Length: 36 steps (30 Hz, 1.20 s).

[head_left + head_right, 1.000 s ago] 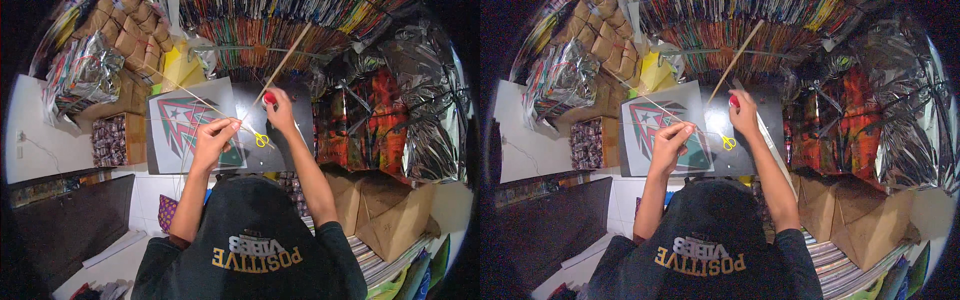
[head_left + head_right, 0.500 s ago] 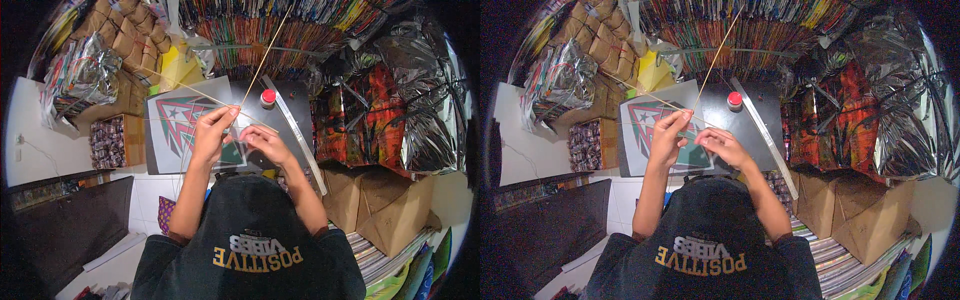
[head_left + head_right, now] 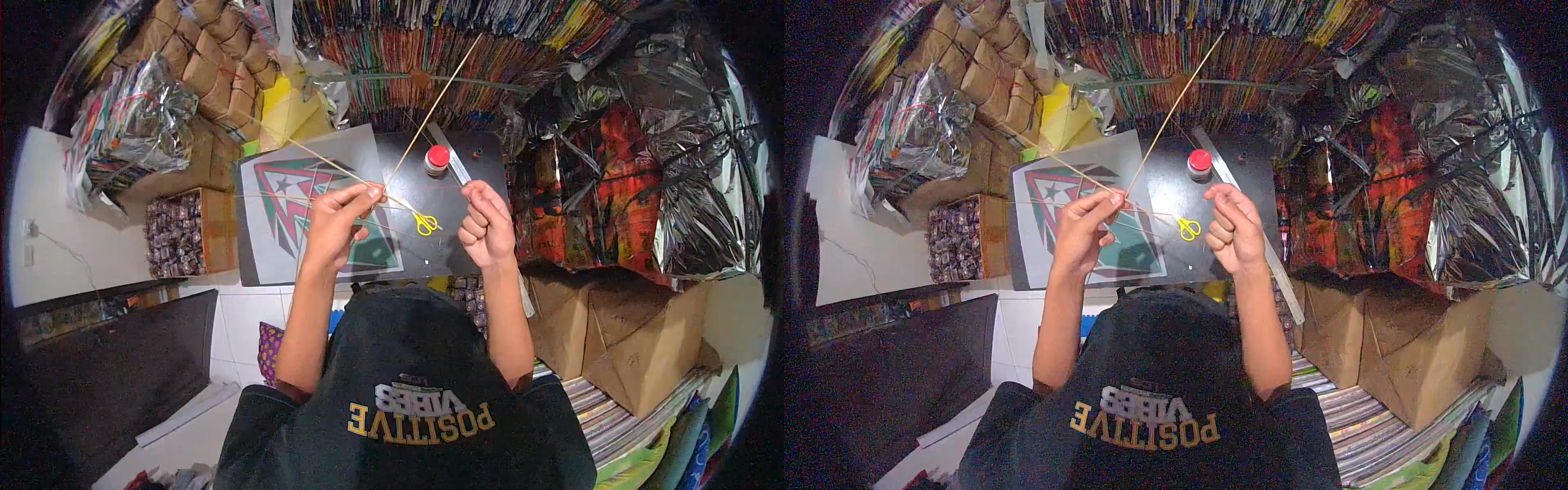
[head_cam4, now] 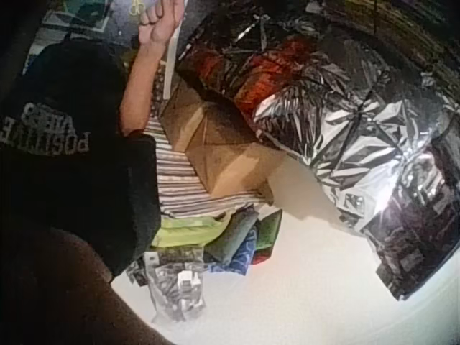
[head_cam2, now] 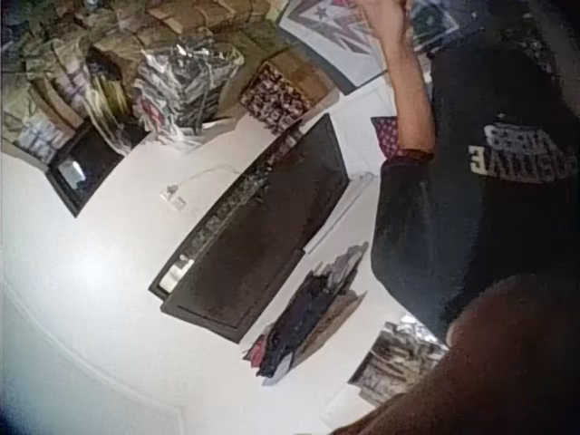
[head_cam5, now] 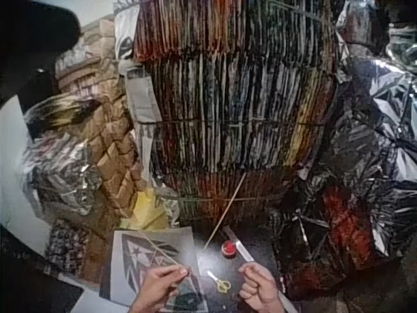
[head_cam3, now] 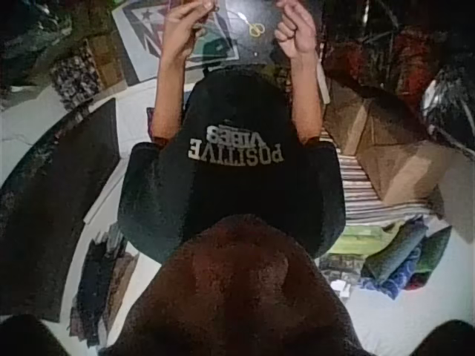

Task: The person assembles a kite frame by hand, aligning and tying thin wooden sticks together with string. They repeatedly adjust the sticks to form a cross shape and secure the joints with knots. The process involves handling the sticks and string without visible tools.

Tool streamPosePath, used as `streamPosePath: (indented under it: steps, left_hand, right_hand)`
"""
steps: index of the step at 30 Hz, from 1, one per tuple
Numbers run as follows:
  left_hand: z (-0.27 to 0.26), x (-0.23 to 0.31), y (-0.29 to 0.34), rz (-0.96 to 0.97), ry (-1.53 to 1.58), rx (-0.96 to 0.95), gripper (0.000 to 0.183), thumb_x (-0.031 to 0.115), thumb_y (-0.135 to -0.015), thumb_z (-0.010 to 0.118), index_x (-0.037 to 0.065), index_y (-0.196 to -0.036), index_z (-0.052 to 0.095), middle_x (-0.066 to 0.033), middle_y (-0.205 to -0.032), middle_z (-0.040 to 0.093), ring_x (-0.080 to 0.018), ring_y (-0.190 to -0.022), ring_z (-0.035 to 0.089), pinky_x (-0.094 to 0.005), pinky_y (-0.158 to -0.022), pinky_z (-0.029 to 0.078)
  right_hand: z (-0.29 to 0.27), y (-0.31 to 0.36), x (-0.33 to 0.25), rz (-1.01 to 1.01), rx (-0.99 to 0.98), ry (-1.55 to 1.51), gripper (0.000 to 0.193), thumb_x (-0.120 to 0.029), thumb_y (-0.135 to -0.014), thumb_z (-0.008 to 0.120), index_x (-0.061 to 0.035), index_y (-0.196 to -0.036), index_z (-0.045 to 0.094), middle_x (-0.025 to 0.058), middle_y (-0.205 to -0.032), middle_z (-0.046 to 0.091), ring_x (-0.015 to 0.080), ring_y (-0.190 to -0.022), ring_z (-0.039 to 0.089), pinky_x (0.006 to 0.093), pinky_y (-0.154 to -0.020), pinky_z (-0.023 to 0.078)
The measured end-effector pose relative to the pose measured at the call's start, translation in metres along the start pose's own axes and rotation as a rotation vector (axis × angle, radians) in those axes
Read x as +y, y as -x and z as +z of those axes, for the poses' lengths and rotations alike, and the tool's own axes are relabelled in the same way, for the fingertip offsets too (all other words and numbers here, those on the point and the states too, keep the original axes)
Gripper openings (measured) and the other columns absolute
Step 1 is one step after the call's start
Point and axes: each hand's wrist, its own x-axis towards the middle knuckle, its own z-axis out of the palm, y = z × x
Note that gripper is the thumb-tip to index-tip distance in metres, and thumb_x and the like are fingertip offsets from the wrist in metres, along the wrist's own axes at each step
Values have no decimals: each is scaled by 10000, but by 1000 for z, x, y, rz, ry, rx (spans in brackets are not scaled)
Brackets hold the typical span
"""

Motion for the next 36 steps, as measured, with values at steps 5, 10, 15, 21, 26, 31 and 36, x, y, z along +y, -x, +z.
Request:
streamPosePath:
  steps: [5, 10, 15, 21, 26, 31, 36]
  left_hand:
    - [3, 1, -1, 15, 4, 22, 205, 171, -902, 726, 17, -1036, 735, -15, -854, 700, -14, -667, 490, -177, -452, 321]
    - [9, 7, 4, 39, -37, 47, 186, 174, -905, 727, 35, -1028, 736, 5, -840, 686, -9, -645, 481, -175, -470, 318]
    - [4, 8, 2, 104, 30, -10, 200, 186, -909, 735, 29, -1033, 737, -4, -871, 700, -7, -660, 508, -182, -481, 351]
    - [17, 12, 3, 125, -11, -27, 205, 181, -905, 738, 24, -1038, 733, -19, -867, 700, -15, -655, 524, -185, -479, 390]
    - [37, 4, 3, 108, -27, -202, 216, 194, -897, 749, 29, -1034, 734, -17, -855, 704, -23, -651, 556, -183, -475, 404]
    - [49, 4, 6, 105, -45, -290, 206, 186, -892, 755, 26, -1020, 732, -24, -861, 711, -36, -673, 596, -179, -467, 414]
    - [46, 3, 5, 118, -25, -295, 192, 159, -897, 744, 12, -1019, 726, -34, -854, 706, -54, -706, 620, -184, -469, 440]
  right_hand:
    - [-7, 11, 6, -40, -31, 0, 176, -159, -1049, 507, -15, -1135, 562, -99, -571, 251, 11, -425, 183, 225, -415, 165]
    - [-17, 15, 12, -130, 158, 579, 153, -143, -1010, 573, -18, -1052, 650, -82, -631, 430, 7, -516, 333, 226, -484, 256]
    - [-31, 14, -2, -143, 157, 1044, 153, -118, -980, 590, -10, -1005, 695, 13, -908, 670, 115, -866, 599, 267, -805, 470]
    - [-26, 12, -18, -372, 219, 1374, 261, -84, -964, 559, -19, -1196, 659, 124, -1266, 642, 249, -1199, 577, 348, -1063, 397]
    - [4, -1, 5, -376, 108, 991, 365, -141, -1000, 525, 4, -1329, 581, 131, -1364, 592, 242, -1290, 531, 354, -1130, 337]
    - [33, 0, 12, -69, -83, 421, 433, -237, -1054, 469, 27, -1396, 475, 123, -1325, 584, 162, -1114, 585, 304, -962, 448]
    - [26, 7, 8, 109, -124, 402, 324, -290, -1050, 515, -12, -1208, 562, -66, -784, 514, 16, -586, 348, 202, -531, 290]
